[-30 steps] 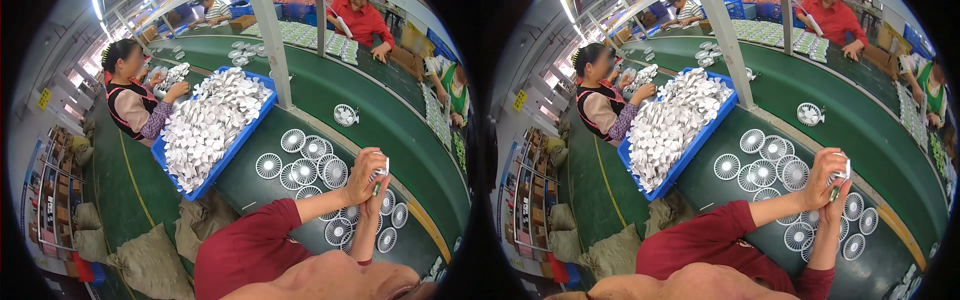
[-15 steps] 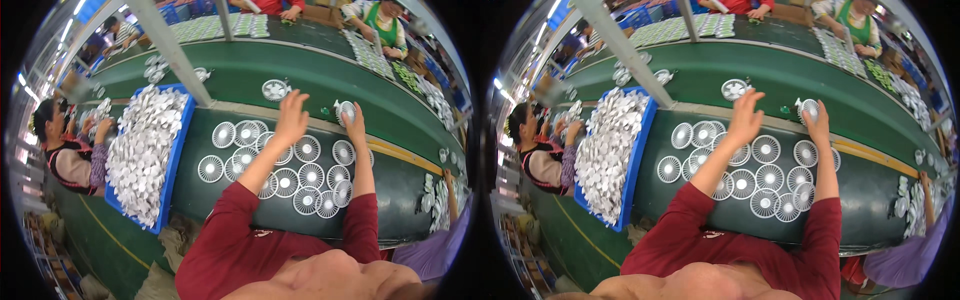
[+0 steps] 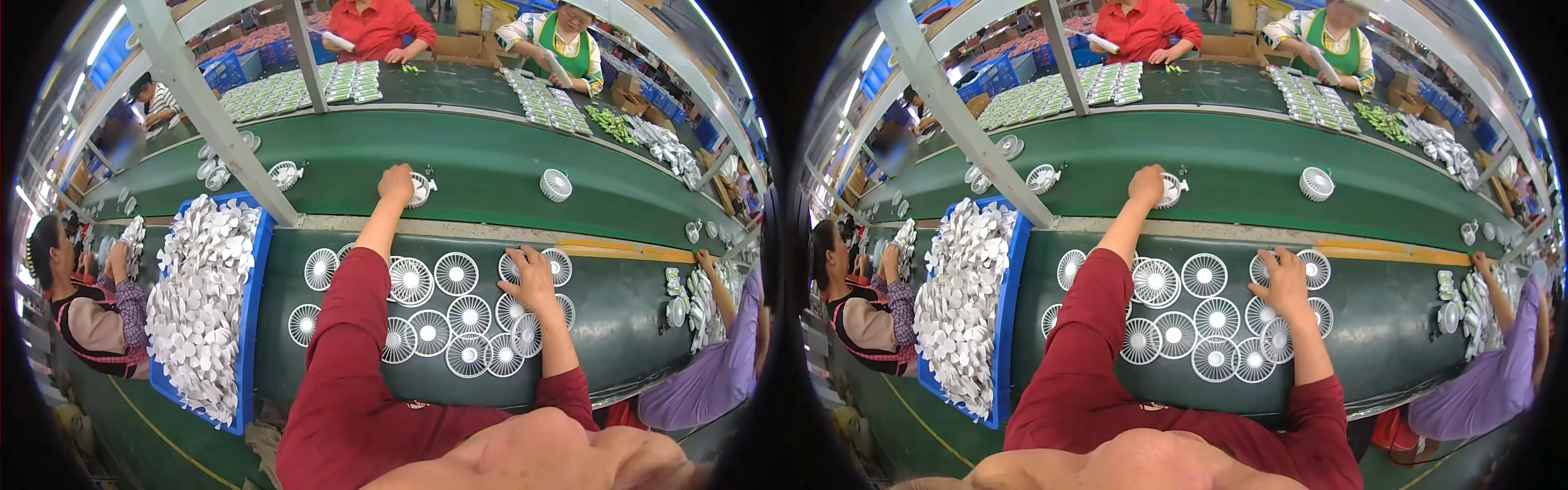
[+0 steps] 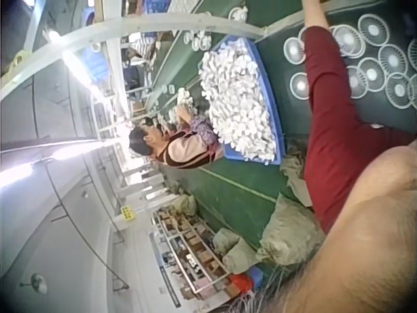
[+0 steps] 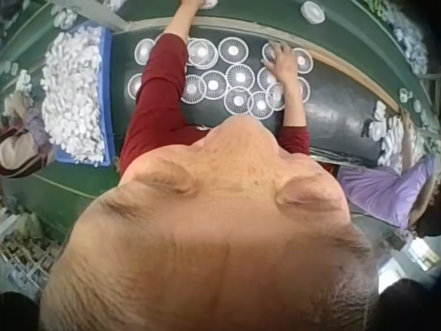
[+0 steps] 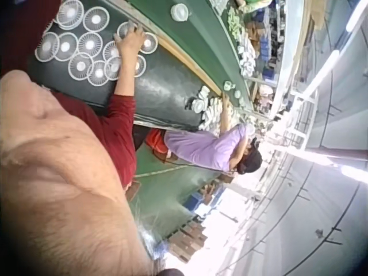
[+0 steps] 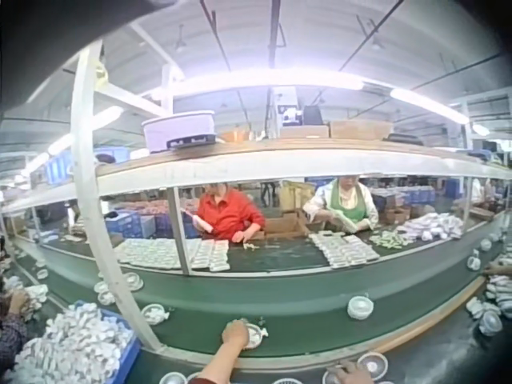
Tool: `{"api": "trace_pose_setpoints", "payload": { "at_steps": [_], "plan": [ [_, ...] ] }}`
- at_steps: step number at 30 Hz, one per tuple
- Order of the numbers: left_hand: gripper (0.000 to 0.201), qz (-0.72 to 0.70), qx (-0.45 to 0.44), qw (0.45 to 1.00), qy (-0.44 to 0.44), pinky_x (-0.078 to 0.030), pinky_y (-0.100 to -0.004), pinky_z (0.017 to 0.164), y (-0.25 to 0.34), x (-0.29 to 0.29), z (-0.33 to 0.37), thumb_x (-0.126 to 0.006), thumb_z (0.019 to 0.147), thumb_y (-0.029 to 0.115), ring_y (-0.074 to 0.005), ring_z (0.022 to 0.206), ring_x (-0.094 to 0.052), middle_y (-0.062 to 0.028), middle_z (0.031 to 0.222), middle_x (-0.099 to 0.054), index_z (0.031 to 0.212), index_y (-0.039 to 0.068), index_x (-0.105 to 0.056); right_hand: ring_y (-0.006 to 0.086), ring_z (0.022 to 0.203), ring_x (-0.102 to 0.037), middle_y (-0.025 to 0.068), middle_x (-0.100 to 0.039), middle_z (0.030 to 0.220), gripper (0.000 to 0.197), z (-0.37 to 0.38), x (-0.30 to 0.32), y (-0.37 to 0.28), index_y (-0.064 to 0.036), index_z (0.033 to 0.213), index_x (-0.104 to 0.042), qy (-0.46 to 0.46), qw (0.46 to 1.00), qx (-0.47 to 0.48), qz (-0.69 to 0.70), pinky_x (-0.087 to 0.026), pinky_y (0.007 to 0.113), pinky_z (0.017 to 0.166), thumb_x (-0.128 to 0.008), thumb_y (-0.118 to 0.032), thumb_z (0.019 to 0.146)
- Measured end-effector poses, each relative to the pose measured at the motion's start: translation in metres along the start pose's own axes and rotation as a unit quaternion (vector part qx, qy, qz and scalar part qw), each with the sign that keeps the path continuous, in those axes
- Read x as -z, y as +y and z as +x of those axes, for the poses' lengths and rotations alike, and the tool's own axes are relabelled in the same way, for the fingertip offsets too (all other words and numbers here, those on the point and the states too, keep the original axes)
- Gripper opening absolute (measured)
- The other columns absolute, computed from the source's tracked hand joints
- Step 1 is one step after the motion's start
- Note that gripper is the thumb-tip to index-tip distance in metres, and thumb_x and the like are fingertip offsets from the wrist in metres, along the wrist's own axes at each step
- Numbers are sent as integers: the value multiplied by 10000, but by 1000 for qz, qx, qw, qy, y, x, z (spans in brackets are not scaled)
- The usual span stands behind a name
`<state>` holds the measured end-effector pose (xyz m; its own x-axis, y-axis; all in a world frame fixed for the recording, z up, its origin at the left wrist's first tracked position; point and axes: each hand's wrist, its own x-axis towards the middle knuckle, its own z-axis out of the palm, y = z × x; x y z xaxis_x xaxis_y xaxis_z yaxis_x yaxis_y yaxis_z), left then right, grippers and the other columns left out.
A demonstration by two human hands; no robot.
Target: The person arranges circular fan grilles on the workstation and assembles handheld fans by pressing the plastic grilles onto the fan housings before setting them onto the conveyor belt.
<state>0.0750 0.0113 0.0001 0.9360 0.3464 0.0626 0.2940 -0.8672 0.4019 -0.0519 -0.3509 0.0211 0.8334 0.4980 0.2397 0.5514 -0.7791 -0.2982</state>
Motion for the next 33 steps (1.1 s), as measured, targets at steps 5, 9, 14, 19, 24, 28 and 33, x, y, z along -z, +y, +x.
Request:
{"api": "trace_pose_setpoints", "payload": {
  "at_steps": [5, 9, 14, 19, 24, 28, 33],
  "plan": [
    [250, -150, -5, 985, 85, -515, -447, 798, 14, -5, -30, -555, 908, 220, -366, 965, -641, -213, 997, -665, 1083, 43, -578, 337, 1176, -551, 174, -560, 1296, 619, 14, 26, 21, -59, 1342, -501, 42, 959, -36, 280, -443, 386, 980, -728, -225, 790],
    [329, -600, 17, 795, 92, -514, -378, 842, 6, -3, -71, -555, 957, 227, -251, 996, -648, -159, 1086, -655, 1177, -17, -542, 302, 1131, -581, 165, -541, 1269, 405, 43, 15, -7, -2, 1326, -461, 18, 639, -82, 765, -553, 517, 868, -404, -253, 1014],
    [311, -859, 45, 509, -25, -518, -385, 900, 55, 24, -148, -490, 998, 230, -225, 1063, -617, -124, 1186, -609, 1212, 11, -543, 273, 965, -653, 156, -594, 1132, 378, 51, 28, -60, 19, 1284, -459, 56, 612, -39, 788, -629, 438, 705, -541, -61, 923],
    [519, -886, 55, 422, -184, -436, -469, 1023, 85, 26, -193, -402, 1004, 432, -284, 1200, -541, -151, 1291, -560, 1303, 16, -488, 118, 988, -598, 69, -610, 1138, 481, 42, 35, -85, -44, 1303, -516, 107, 824, -40, 554, -479, 281, 870, -650, -71, 842],
    [467, -869, 50, 446, -210, -466, -420, 986, 91, 20, -196, -399, 1008, 415, -241, 1150, -575, -102, 1254, -591, 1287, 59, -514, 285, 1035, -589, 138, -569, 1195, 468, 44, 21, -84, -80, 1267, -561, 251, 922, 75, 285, -490, 345, 860, -657, -60, 809],
    [415, -882, 77, 402, -233, -479, -422, 964, 92, 14, -198, -421, 997, 386, -242, 1134, -582, -96, 1224, -607, 1242, 77, -548, 346, 1221, -446, 144, -476, 1339, 479, 46, 18, -79, -119, 1269, -577, 191, 945, 193, 184, -397, 452, 1006, -662, -141, 799],
    [389, -878, 91, 423, -205, -490, -378, 942, 102, 30, -206, -392, 1021, 342, -214, 1117, -589, -80, 1219, -599, 1261, 64, -522, 405, 1320, -353, 194, -305, 1481, 878, 46, 20, -77, -120, 1437, -372, 116, 959, 208, 153, -302, 494, 1090, -660, -596, 759]
  ]
}}
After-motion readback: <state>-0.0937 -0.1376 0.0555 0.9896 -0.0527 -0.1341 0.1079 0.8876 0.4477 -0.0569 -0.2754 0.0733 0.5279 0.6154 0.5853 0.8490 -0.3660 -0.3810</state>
